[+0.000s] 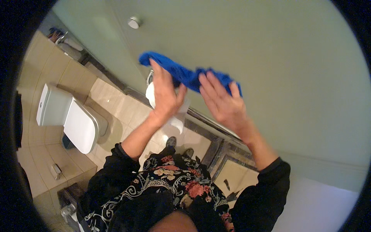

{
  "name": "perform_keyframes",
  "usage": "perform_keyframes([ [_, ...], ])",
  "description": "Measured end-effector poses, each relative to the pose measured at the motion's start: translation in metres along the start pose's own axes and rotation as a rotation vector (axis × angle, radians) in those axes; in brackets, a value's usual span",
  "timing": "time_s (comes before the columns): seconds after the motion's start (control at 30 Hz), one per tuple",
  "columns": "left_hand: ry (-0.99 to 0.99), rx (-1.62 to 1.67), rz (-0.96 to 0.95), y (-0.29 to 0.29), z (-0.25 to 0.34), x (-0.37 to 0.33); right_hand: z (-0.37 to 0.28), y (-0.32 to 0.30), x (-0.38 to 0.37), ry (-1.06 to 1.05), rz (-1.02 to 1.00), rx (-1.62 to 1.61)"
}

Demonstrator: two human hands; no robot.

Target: The person wipes a frosted glass partition with a blue cloth, then moves to the sink area to wipe the basin and faucet. They fill two clear glasses with water from the tap, rinse them, and place them on the counter. The person also wipes the sink countertop and surrounding surfaces.

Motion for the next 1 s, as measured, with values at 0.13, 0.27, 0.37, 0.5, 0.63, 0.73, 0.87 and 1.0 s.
perform_keyframes([
  [0.13,0.199,-0.055,0.234,-0.029,0.004,-0.048,0.012,-0.015,-0.043,0.141,0.252,0.132],
  [0.27,0.115,-0.049,0.168,-0.012,0.004,-0.035,0.005,-0.005,-0.02,0.121,0.158,0.082],
  [0.37,0.05,-0.014,0.025,0.008,0.002,0.008,-0.014,0.008,0.025,0.036,-0.038,-0.021],
  [0.5,-0.011,-0.046,-0.121,0.02,0.011,0.035,-0.027,0.021,0.058,0.056,-0.024,-0.029],
  [0.63,0.105,0.007,0.032,0.032,0.012,0.018,-0.006,0.006,0.053,0.076,0.017,0.013],
  [0.73,0.276,0.031,0.205,0.022,0.024,-0.029,0.029,-0.026,0.026,0.218,0.135,0.126],
  [0.87,0.3,0.056,0.227,0.025,0.054,-0.056,0.048,-0.043,0.02,0.33,0.219,0.243],
  [1.0,0.232,0.112,0.093,0.044,0.042,-0.015,0.024,-0.022,0.05,0.37,0.165,0.176],
])
Point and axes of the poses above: each hand's wrist, its own x-axis away from the middle knuckle, its own y-axis out of the palm, z = x × y, the point moved 1 cm from there along -x, towards the middle knuckle, and after that the axes turned 14 degrees about x, right-handed, at the moved point
